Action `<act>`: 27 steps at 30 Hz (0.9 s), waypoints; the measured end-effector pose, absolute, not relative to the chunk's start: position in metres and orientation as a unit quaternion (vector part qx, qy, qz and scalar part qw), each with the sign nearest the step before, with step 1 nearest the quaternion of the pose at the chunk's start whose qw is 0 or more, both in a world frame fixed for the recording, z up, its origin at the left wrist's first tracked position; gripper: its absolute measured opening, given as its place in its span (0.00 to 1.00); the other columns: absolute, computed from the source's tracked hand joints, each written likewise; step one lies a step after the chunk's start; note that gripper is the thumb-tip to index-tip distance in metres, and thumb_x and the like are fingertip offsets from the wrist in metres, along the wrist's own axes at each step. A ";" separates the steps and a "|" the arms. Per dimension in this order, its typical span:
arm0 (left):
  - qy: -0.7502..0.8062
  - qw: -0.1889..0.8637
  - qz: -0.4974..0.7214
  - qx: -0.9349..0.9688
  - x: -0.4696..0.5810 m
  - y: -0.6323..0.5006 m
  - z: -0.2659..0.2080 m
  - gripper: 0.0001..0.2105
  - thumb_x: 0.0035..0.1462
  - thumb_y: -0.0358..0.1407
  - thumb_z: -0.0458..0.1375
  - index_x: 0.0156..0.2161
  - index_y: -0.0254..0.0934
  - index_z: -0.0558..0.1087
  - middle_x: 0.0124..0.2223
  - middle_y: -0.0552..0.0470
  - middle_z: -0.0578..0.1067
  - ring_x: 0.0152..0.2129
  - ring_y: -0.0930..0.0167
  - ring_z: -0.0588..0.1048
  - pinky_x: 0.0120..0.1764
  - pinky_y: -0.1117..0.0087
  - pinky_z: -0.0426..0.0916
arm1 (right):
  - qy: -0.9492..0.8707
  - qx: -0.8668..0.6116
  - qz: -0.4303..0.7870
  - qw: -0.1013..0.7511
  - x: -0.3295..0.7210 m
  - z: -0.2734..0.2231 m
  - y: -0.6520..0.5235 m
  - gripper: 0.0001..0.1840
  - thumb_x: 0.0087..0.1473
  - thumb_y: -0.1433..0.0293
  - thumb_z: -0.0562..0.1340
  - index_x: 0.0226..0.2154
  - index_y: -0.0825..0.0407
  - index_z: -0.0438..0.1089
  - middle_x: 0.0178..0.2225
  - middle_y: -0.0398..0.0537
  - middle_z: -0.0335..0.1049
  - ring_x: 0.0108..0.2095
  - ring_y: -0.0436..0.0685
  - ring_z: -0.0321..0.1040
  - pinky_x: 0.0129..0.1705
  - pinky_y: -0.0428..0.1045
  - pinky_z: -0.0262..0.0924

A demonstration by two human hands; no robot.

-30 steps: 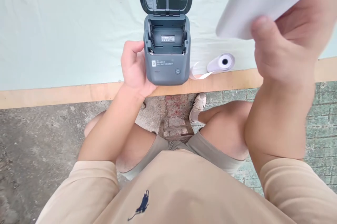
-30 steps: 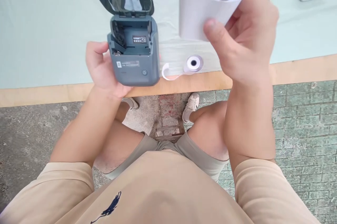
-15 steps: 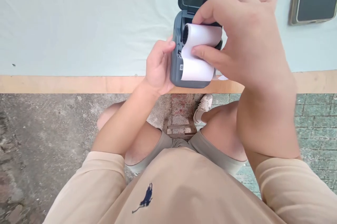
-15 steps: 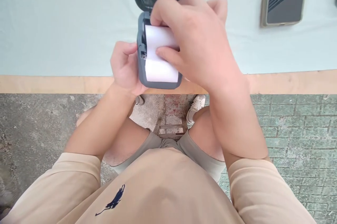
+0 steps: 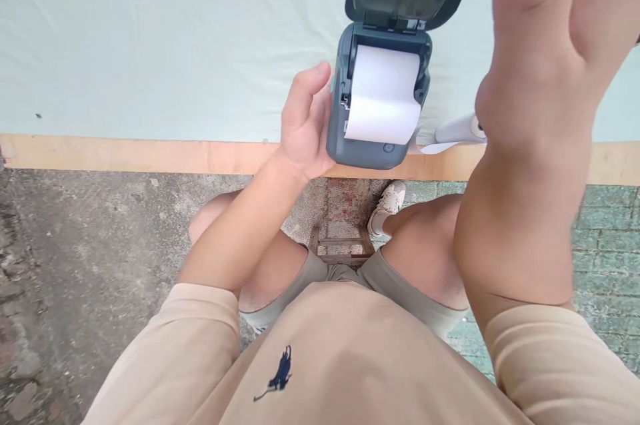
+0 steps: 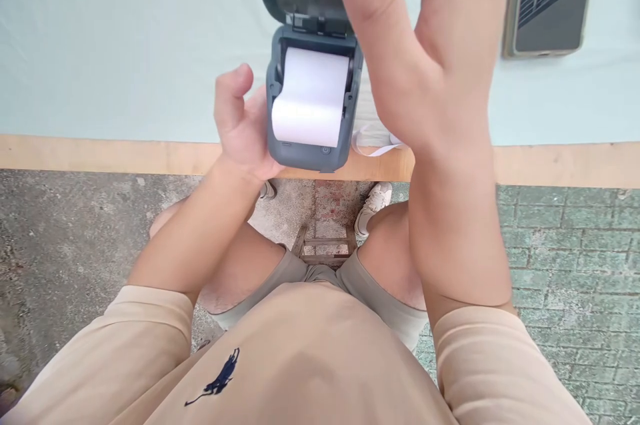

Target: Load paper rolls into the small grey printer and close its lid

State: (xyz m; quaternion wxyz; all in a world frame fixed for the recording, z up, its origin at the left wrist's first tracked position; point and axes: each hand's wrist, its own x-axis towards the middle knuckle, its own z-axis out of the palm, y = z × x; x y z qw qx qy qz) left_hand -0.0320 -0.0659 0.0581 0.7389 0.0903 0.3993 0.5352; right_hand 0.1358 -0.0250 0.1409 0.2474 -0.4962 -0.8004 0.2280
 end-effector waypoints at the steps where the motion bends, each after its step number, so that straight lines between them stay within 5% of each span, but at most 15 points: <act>1: 0.403 0.737 0.535 0.087 -0.032 -0.066 0.058 0.19 0.55 0.53 0.56 0.40 0.39 0.69 0.40 0.49 0.77 0.58 0.57 0.69 0.50 0.62 0.74 | -0.794 -0.489 0.203 0.298 0.137 0.139 -0.024 0.30 0.67 0.56 0.38 0.58 0.56 0.59 0.54 0.53 0.63 0.54 0.55 0.64 0.58 0.51 0.56; 4: 0.382 0.749 0.533 0.098 -0.032 -0.065 0.060 0.21 0.57 0.54 0.53 0.44 0.39 0.71 0.38 0.48 0.78 0.55 0.57 0.72 0.48 0.62 0.75 | -0.777 -0.460 0.190 0.386 0.137 0.135 -0.027 0.21 0.65 0.63 0.49 0.52 0.57 0.65 0.50 0.51 0.67 0.48 0.53 0.69 0.52 0.49 0.62; 10: 0.259 0.814 0.471 0.220 -0.031 -0.065 0.065 0.15 0.63 0.36 0.45 0.46 0.33 0.71 0.35 0.48 0.77 0.53 0.60 0.74 0.51 0.63 0.73 | -0.831 -0.449 0.282 0.166 0.136 0.134 -0.030 0.25 0.54 0.60 0.61 0.54 0.49 0.61 0.50 0.46 0.68 0.47 0.57 0.67 0.50 0.54 0.64; 14: 0.256 0.814 0.470 0.227 -0.032 -0.064 0.062 0.18 0.64 0.36 0.43 0.47 0.28 0.71 0.34 0.47 0.76 0.50 0.56 0.76 0.47 0.60 0.75 | -0.815 -0.467 0.309 0.152 0.133 0.133 -0.030 0.28 0.52 0.60 0.63 0.55 0.46 0.60 0.49 0.46 0.67 0.44 0.57 0.66 0.46 0.54 0.65; 19: 0.285 0.803 0.486 0.194 -0.031 -0.062 0.065 0.19 0.63 0.35 0.40 0.48 0.32 0.71 0.36 0.48 0.76 0.52 0.58 0.75 0.46 0.59 0.75 | -0.797 -0.478 0.341 0.138 0.134 0.133 -0.028 0.38 0.48 0.63 0.65 0.60 0.43 0.53 0.44 0.48 0.67 0.36 0.56 0.65 0.26 0.50 0.64; 24: 0.286 0.791 0.511 0.175 -0.030 -0.059 0.068 0.18 0.62 0.38 0.43 0.38 0.33 0.73 0.37 0.47 0.77 0.55 0.60 0.72 0.51 0.64 0.74 | -0.813 -0.425 0.336 0.214 0.144 0.139 -0.027 0.24 0.55 0.66 0.61 0.55 0.42 0.59 0.58 0.43 0.60 0.56 0.56 0.62 0.52 0.52 0.67; 27: 0.322 0.773 0.526 0.152 -0.029 -0.058 0.064 0.14 0.62 0.38 0.47 0.36 0.34 0.73 0.37 0.49 0.77 0.57 0.60 0.70 0.52 0.65 0.73 | -0.827 -0.409 0.328 0.201 0.148 0.141 -0.028 0.23 0.54 0.67 0.63 0.52 0.42 0.61 0.56 0.41 0.61 0.58 0.55 0.62 0.58 0.52 0.64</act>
